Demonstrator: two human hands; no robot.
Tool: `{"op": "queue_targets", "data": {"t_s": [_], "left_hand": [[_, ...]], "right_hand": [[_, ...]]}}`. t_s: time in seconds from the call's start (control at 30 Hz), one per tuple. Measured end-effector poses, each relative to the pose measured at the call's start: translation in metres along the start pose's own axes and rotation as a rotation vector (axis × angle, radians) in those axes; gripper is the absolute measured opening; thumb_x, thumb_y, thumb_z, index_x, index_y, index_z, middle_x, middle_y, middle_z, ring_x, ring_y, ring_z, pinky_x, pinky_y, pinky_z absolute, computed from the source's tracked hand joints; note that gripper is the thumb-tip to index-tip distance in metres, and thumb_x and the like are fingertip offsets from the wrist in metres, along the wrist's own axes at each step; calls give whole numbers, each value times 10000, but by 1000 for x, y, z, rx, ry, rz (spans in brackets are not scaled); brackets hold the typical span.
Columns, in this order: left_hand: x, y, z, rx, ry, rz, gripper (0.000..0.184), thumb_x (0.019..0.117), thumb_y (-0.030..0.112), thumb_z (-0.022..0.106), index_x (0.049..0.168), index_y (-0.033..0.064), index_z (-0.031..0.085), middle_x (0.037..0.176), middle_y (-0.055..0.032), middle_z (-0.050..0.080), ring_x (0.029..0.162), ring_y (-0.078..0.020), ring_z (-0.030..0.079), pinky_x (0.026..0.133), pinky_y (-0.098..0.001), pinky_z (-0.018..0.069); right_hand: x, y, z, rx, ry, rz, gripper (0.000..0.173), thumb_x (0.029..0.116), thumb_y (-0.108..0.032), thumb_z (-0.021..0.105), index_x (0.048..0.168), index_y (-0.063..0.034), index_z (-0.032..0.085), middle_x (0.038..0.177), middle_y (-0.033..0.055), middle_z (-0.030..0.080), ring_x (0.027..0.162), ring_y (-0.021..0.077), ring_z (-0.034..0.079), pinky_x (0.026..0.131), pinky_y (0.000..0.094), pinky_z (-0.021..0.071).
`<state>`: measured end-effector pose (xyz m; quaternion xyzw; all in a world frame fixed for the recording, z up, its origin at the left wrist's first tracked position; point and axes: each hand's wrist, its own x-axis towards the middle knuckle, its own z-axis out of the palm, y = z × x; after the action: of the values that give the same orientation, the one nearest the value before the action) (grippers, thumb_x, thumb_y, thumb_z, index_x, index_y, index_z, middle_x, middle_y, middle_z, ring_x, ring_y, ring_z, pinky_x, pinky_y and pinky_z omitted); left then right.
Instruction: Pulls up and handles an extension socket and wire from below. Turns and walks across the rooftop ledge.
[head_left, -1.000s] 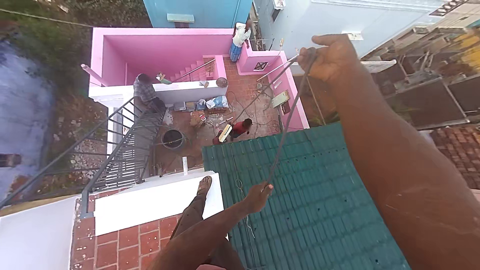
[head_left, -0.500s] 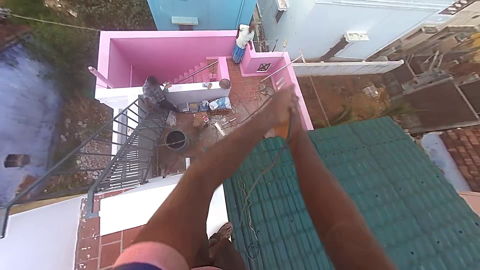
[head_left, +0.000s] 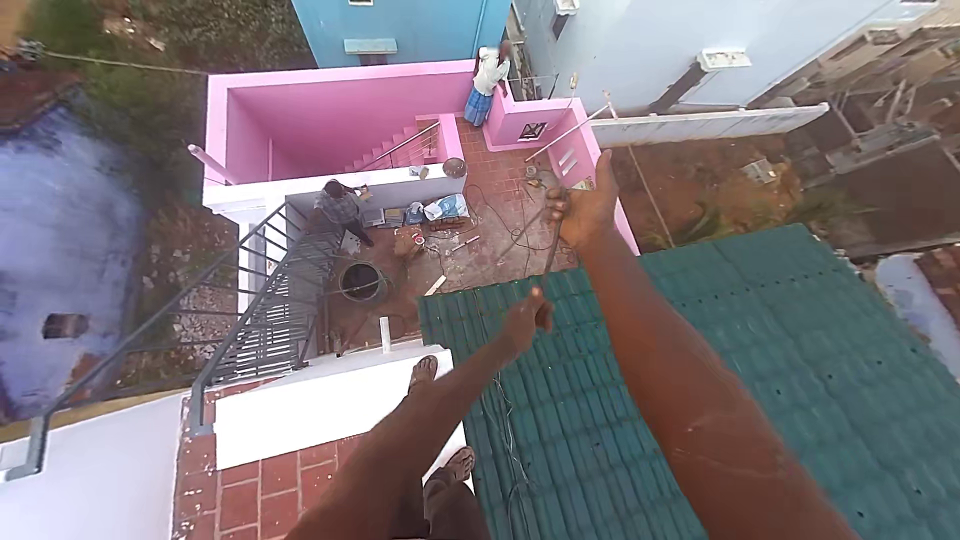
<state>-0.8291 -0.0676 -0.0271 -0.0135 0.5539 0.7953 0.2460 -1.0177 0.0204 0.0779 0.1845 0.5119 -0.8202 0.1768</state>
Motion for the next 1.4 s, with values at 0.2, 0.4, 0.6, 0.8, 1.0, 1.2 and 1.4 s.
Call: {"op": "queue_targets", "data": {"t_s": [0.2,0.4,0.6,0.8,1.0,1.2,1.4], "left_hand": [[-18,-20,-28,111,240,-66,434,1128,343,318,972,38,585,723,-9,428,594,-113,408,573,-289,394],[19,69,-38,8,253,131,472,1127,342,309,858,47,560,599,34,423,481,-62,380,477,-239,361],[93,157,-75,-394,308,-172,306,1124,275,316,900,124,459,596,54,369,419,-42,317,395,-179,307],[149,168,-100,-436,227,-167,518,1103,532,265,1192,69,480,763,-72,579,561,-145,555,545,-273,508],[50,47,-47,-104,-131,0,885,1062,567,-24,1344,-66,527,1095,-166,685,975,-206,671,899,-383,552],[-8,-16,-10,-106,115,-51,390,1120,276,311,999,24,583,715,45,432,584,-47,412,572,-221,397],[35,73,-3,-305,242,-97,427,1132,330,298,913,55,539,612,27,412,478,-66,384,477,-220,381]], "right_hand": [[20,7,5,39,42,73,1013,825,-952,84,1024,-97,591,800,77,639,613,168,603,559,316,534],[5,46,5,55,-28,104,969,895,-882,93,1046,-72,602,792,72,666,655,169,647,604,336,568],[-53,124,-34,-621,-381,58,713,1091,-485,100,1359,0,549,1049,109,735,952,187,705,894,383,566],[-68,125,-28,-349,-169,-44,174,1042,-194,505,885,-147,567,589,-99,460,481,17,429,490,204,415],[-4,12,23,-129,161,68,373,1059,-452,449,796,-198,525,508,-112,338,381,-2,309,379,159,299],[38,13,11,-46,212,146,407,1044,-541,441,901,-171,530,591,-57,471,445,47,467,437,203,440],[-28,82,-49,-458,-132,126,817,1021,-716,107,1243,-129,631,1049,20,730,850,118,696,730,326,594]]}}
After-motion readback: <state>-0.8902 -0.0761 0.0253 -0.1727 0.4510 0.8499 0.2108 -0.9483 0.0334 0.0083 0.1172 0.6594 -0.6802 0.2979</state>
